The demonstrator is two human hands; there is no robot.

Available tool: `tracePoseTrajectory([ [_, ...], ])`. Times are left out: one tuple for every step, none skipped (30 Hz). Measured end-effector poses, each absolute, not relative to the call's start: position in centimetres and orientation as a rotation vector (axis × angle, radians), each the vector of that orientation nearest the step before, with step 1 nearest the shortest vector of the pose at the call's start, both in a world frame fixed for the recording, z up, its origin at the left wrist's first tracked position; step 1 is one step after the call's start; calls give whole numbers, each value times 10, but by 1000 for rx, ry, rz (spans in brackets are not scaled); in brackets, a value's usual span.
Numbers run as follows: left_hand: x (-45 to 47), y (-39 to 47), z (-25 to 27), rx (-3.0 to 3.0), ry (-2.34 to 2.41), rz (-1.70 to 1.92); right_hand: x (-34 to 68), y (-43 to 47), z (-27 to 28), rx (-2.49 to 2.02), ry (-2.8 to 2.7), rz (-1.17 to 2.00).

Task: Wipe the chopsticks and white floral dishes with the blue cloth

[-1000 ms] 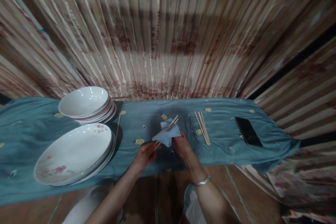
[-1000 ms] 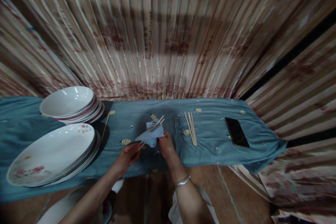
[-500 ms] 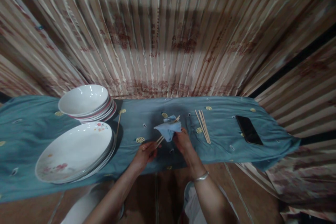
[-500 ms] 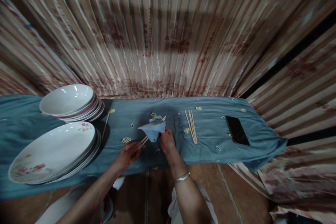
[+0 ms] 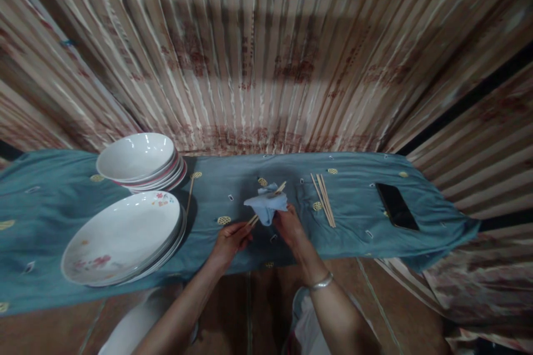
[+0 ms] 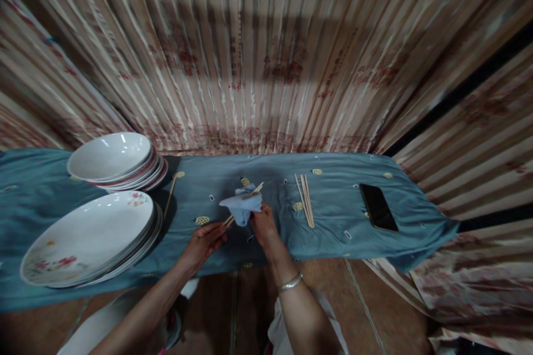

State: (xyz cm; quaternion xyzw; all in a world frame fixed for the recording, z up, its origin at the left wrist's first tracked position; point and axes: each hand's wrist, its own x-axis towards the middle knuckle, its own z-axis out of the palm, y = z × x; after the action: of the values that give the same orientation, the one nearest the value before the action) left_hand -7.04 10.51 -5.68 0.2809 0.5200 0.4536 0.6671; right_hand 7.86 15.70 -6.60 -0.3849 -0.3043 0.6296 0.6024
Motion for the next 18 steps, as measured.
tracePoseTrajectory([
  [-70, 106, -57, 635, 1169, 1028, 74, 153, -65, -885, -702, 1482],
  [-70, 106, -57, 639, 1161, 1032, 69, 149, -65, -881, -702, 1503],
  [-71, 106, -57, 641, 1150, 1042, 64, 145, -65, -880, -709, 1523],
  [-71, 107, -57, 639, 1137, 1054, 59, 142, -65, -876, -723, 1548],
  [-71, 107, -58, 630, 1127, 1071, 56, 138, -65, -868, -743, 1580],
  [-71, 107, -58, 614, 1121, 1089, 52, 136, -66, -857, -768, 1617],
  [-71, 107, -59, 598, 1121, 1105, 50, 133, -66, -846, -793, 1655],
  [-71, 107, -59, 586, 1126, 1119, 48, 132, -67, -835, -817, 1685],
  [-71, 107, -59, 586, 1131, 1123, 48, 132, -67, -828, -832, 1702],
  [-71, 107, -59, 599, 1132, 1117, 49, 134, -67, -826, -834, 1698],
  [-71, 107, -58, 621, 1129, 1104, 51, 136, -67, -828, -822, 1679],
  [-71, 107, -57, 645, 1125, 1083, 54, 139, -67, -834, -795, 1650],
  [-71, 107, -56, 665, 1123, 1058, 57, 143, -66, -842, -760, 1618],
  [-72, 107, -55, 673, 1126, 1034, 62, 146, -65, -851, -720, 1587],
  [-72, 107, -55, 670, 1133, 1015, 66, 150, -63, -859, -684, 1560],
  [-72, 107, -55, 659, 1139, 1004, 70, 153, -62, -863, -654, 1539],
  [-72, 107, -55, 644, 1142, 1002, 73, 155, -61, -865, -634, 1525],
  [-72, 108, -55, 630, 1140, 1009, 75, 156, -61, -868, -623, 1515],
])
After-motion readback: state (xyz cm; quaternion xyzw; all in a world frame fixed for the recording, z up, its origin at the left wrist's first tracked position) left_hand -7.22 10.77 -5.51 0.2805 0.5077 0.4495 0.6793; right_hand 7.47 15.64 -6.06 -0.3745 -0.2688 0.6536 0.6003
